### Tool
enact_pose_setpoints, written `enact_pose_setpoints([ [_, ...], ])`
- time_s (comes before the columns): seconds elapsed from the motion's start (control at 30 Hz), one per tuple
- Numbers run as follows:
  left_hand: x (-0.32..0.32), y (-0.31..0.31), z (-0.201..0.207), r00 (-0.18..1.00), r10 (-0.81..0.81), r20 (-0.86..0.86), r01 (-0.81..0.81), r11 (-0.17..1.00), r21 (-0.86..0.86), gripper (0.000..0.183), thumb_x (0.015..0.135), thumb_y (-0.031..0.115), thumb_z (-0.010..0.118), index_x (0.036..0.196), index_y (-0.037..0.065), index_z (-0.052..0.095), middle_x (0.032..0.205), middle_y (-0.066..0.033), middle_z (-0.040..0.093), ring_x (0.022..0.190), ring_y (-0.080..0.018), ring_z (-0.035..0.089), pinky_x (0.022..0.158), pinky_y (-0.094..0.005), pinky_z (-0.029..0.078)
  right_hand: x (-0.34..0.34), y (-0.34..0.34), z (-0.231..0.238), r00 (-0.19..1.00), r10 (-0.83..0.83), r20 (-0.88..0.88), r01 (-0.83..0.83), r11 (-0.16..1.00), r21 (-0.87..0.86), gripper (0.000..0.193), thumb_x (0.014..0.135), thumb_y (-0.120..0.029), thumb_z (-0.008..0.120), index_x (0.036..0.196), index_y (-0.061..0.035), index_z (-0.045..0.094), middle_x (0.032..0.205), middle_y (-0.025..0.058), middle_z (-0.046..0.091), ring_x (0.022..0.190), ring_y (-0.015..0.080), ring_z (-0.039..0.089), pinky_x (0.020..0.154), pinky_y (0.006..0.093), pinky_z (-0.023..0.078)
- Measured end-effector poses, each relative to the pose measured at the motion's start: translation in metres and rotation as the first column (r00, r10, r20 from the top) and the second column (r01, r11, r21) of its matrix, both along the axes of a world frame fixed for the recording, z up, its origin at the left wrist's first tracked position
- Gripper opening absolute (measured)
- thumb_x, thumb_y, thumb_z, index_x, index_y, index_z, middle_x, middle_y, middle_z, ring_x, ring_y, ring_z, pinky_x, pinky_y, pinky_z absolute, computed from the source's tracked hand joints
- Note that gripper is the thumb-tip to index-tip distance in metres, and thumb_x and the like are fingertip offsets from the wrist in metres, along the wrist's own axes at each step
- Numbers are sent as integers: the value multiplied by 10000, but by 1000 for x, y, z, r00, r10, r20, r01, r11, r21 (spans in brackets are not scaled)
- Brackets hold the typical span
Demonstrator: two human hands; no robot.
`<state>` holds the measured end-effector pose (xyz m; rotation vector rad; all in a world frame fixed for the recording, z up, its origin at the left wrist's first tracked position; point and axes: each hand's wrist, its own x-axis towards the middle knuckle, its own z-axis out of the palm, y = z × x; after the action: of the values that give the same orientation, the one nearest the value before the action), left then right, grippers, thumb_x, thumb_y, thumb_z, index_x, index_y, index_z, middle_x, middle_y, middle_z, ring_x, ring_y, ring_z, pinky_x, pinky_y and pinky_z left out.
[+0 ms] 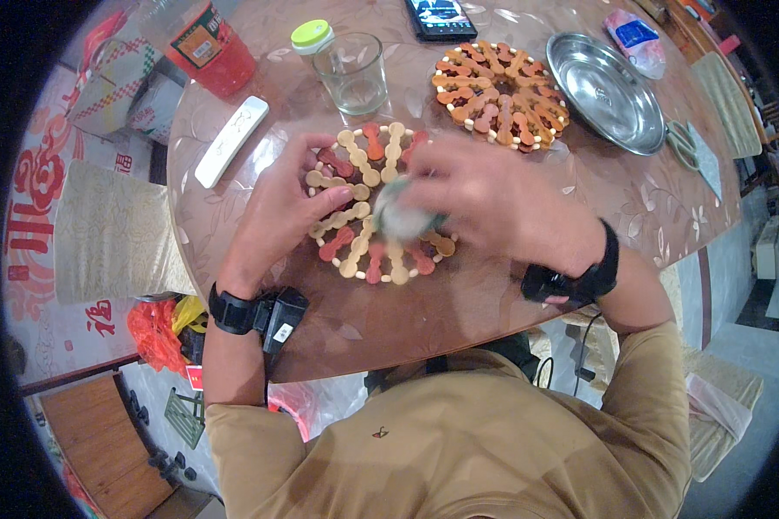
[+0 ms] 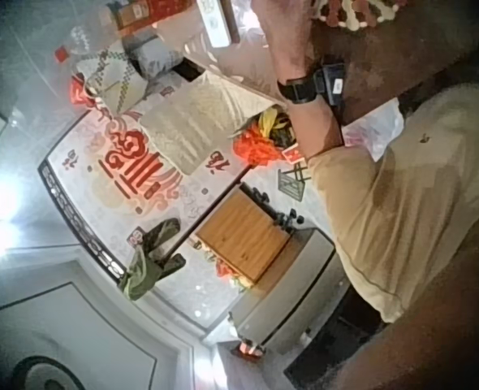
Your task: The person wipes a decorative wooden coaster, a metal plate, a glass, a plastic jar, and a remote control with a cloth. The person handles each item individually, wiping the surfaces and placing them back on the table.
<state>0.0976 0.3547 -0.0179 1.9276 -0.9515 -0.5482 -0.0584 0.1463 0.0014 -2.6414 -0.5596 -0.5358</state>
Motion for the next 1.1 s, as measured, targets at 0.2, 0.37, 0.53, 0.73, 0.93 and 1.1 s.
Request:
enact_pose_setpoints([
  [0.2, 1, 1, 1, 1000, 19, -12, -18, 999, 48, 489, 821, 72, 752, 1247, 20, 519, 962, -74, 673, 869, -137, 637, 746, -300, 523, -12, -4, 12, 974, 50, -220, -62, 997, -47, 170, 785, -60, 601, 886, -91, 735, 933, 97, 636, 938, 309, 644, 788, 412, 547],
  [0.37, 2, 1, 3, 999, 27, 48, -31, 995, 92, 467, 813, 106, 768, 1203, 10, 530, 960, -94, 674, 871, -161, 654, 746, -313, 534, -10, -22, 21, 981, -139, -137, 121, 984, -127, 228, 729, -6, 650, 934, -88, 707, 956, 98, 610, 949, 314, 626, 789, 404, 531],
  [0.53, 5, 3, -2, 1000, 26, -16, -24, 996, 81, 444, 810, 118, 776, 1161, -1, 532, 956, -103, 681, 849, -161, 652, 734, -306, 537, -8, 4, 7, 987, 97, -127, -94, 995, 36, 272, 693, 19, 679, 943, -86, 678, 958, 92, 596, 932, 312, 614, 774, 408, 525],
  [0.73, 6, 3, 9, 982, 11, 189, -58, 967, 249, 309, 826, 154, 774, 1019, 1, 587, 829, -89, 680, 683, -151, 606, 625, -304, 495, -6, -27, 14, 973, -134, -187, 107, 983, -148, 277, 678, 44, 636, 932, -62, 668, 970, 108, 601, 958, 320, 608, 779, 414, 522],
  [0.93, 11, 6, 6, 959, 14, 284, -83, 969, 232, 279, 816, 171, 777, 1000, 14, 637, 884, -112, 667, 784, -193, 622, 700, -327, 503, -1, -18, 14, 997, -70, -31, 70, 997, -8, 319, 647, 40, 697, 949, -59, 672, 980, 101, 592, 950, 317, 607, 793, 407, 514],
  [1.1, -14, -7, 17, 855, -97, 510, 150, 987, -63, 399, 793, 141, 766, 1167, 63, 651, 1204, -123, 599, 1126, -288, 563, 963, -371, 463, -4, 0, 11, 992, 99, -77, -99, 995, -8, 78, 747, -72, 649, 824, -66, 653, 897, 89, 594, 934, 288, 632, 763, 403, 542],
])
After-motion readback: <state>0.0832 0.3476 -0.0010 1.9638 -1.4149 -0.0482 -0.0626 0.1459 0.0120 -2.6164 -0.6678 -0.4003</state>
